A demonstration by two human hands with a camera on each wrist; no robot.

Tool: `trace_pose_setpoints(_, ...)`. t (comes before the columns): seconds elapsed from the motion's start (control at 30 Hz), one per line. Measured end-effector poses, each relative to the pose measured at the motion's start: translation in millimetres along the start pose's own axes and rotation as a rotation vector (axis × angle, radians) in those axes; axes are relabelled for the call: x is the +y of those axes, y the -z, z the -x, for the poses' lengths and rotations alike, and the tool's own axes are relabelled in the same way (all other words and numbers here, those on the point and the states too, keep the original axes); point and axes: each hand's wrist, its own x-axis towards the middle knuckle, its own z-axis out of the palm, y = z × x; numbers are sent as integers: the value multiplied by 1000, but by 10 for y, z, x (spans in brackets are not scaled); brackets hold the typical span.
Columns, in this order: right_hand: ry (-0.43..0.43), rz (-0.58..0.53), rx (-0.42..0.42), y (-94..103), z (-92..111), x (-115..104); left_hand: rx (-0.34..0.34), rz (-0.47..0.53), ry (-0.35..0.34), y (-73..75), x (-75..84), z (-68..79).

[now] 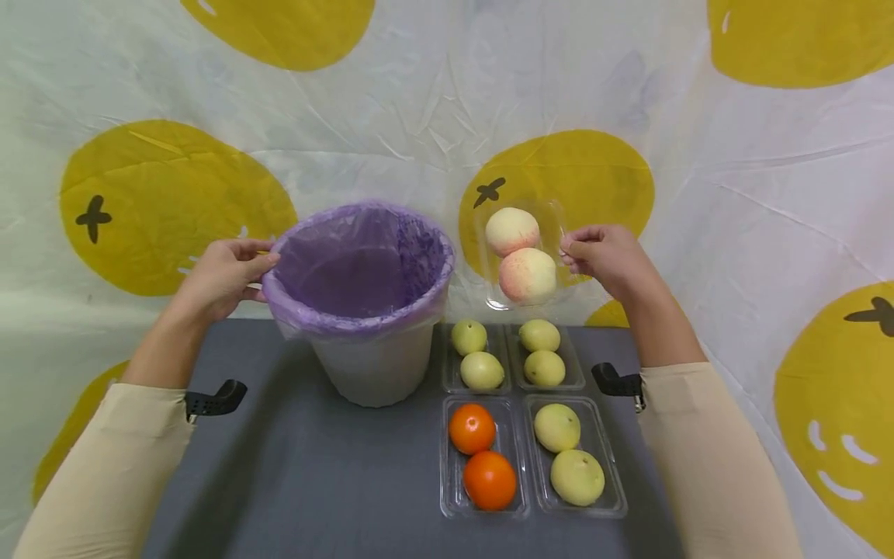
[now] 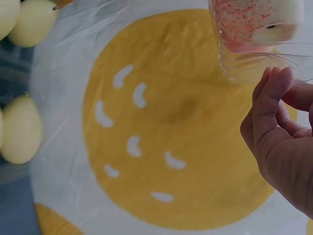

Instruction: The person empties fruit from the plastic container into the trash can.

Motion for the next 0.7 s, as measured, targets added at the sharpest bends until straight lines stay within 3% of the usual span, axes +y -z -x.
trace_pose_setpoints(0.37, 53, -174, 8, -134, -151, -546, 17, 4, -13, -28, 9, 5)
trace_pose_setpoints(0.7, -12, -225, -48, -296, -337, -935, 21, 15, -24, -30, 11, 4)
